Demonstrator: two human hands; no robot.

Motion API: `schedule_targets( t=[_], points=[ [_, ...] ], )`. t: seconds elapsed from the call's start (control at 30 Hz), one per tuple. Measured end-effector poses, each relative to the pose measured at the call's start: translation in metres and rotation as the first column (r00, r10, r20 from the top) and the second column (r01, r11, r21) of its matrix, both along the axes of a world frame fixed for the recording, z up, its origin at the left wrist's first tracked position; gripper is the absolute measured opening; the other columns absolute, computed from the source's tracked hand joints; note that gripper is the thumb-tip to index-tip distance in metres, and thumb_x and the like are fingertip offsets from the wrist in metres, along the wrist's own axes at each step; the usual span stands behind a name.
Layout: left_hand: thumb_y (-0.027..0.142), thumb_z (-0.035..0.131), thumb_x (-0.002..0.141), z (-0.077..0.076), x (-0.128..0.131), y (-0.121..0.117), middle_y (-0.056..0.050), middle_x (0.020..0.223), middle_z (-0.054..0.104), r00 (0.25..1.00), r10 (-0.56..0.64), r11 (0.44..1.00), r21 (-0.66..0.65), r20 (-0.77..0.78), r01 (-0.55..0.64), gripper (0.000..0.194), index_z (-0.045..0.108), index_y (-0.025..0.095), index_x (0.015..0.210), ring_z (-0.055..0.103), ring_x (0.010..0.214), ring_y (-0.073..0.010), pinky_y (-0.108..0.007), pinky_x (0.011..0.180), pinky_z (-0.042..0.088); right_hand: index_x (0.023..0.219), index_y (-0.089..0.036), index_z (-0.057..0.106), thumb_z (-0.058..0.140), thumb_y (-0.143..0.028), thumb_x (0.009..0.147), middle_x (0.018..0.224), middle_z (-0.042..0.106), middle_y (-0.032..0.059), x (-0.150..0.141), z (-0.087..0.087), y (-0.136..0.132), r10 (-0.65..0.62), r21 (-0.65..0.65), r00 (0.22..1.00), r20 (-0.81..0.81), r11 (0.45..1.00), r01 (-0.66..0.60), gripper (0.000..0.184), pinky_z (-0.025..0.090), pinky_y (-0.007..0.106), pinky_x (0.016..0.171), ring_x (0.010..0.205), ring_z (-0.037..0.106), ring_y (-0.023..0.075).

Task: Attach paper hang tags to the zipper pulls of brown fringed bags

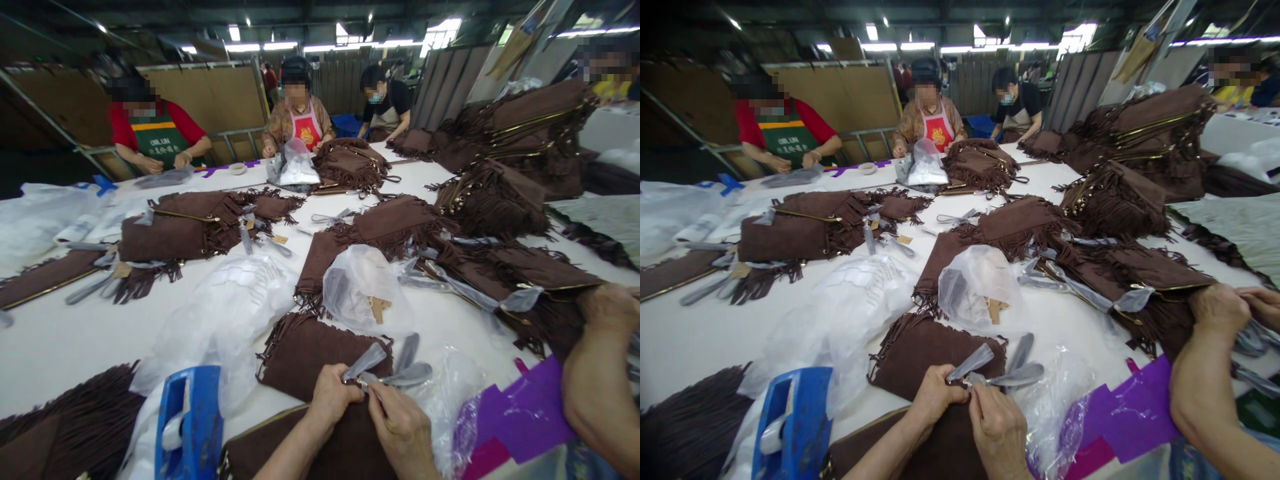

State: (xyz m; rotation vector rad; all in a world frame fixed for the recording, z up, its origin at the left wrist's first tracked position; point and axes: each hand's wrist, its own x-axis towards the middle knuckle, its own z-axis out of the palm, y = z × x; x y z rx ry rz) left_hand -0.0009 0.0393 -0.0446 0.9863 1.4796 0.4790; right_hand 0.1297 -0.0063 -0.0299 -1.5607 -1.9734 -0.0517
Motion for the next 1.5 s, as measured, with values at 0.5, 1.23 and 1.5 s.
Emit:
schedule_targets(
  t=[0.5,1.23,1.5],
  points=[
    [0.017,0.063,0.048,-0.004,0.001,-0.004,0.007,0.049,0.047,1.0,-0.005,0.998,0.055,-0.03,0.007,0.012,0.058,0.016,0.059,0.041,0.053,-0.0102,-0.019,0.048,0.029,0.078,-0.015,0.062,0.037,-0.016,0.089,0.052,0.055,0.0003,-0.002,-0.004,-0.003,0.066,0.081,0.995,0.076,0.994,-0.072,0.027,0.031,0.029,0.053,0.047,0.048,0.0152],
    [0.022,0.062,0.053,0.002,0.003,-0.007,0.007,0.052,0.049,0.991,-0.077,0.99,0.11,-0.111,0.089,0.012,0.059,0.018,0.063,0.042,0.055,-0.0112,-0.02,0.051,0.031,0.08,-0.019,0.059,0.029,-0.022,0.09,0.061,0.063,0.001,0.001,-0.006,-0.003,0.043,-0.137,0.999,-0.024,0.989,-0.046,0.032,0.04,0.024,0.052,0.052,0.059,0.0135],
    [0.018,0.058,0.052,0.01,0.004,-0.01,0.007,0.053,0.047,0.994,-0.087,0.988,0.123,-0.073,0.095,0.008,0.057,0.018,0.06,0.042,0.056,-0.011,-0.02,0.051,0.03,0.077,-0.019,0.06,0.027,-0.023,0.092,0.059,0.061,0.0007,0.003,-0.006,-0.001,0.048,-0.121,0.998,-0.033,0.991,-0.052,0.037,0.042,0.023,0.052,0.052,0.058,0.0131]
  ],
)
